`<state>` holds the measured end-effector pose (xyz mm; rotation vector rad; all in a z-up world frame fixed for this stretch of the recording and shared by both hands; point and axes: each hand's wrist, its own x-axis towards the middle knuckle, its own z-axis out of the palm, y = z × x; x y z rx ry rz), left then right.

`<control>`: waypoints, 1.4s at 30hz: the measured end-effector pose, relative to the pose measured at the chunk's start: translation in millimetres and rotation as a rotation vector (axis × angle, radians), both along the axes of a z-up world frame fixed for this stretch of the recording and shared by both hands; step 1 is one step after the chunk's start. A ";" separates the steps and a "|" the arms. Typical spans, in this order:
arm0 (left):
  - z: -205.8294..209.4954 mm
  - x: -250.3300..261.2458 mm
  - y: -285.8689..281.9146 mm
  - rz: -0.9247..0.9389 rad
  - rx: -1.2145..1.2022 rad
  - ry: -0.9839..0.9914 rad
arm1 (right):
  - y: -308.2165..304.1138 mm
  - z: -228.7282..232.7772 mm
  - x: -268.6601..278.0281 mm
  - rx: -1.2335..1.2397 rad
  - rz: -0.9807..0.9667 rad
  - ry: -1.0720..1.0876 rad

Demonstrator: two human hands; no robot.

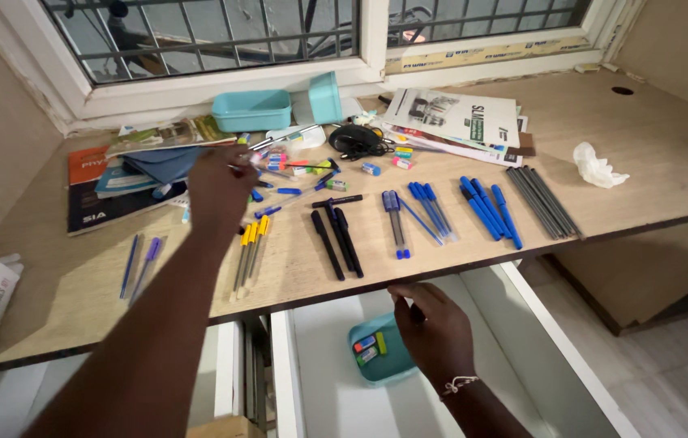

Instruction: The person organizes a cluttered desk by sorting various stationery items, including pens, markers, and highlighters, into a small teal plastic container. The person repeatedly picks up items from the desk surface and places them into the container, which is positioned inside an open drawer below the desk.

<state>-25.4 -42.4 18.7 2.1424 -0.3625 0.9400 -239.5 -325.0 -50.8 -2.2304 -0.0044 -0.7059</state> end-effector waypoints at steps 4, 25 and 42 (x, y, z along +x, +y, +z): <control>3.9 -22.7 -31.4 -0.095 0.013 -0.068 | -2.6 1.0 -2.1 0.085 -0.013 0.018; -76.8 -188.9 -174.7 -0.639 -0.609 0.645 | -22.0 -4.0 -15.5 0.436 0.235 0.166; -105.3 -191.7 -156.4 -0.040 0.102 0.670 | -23.2 -18.9 -19.0 -0.156 0.100 0.372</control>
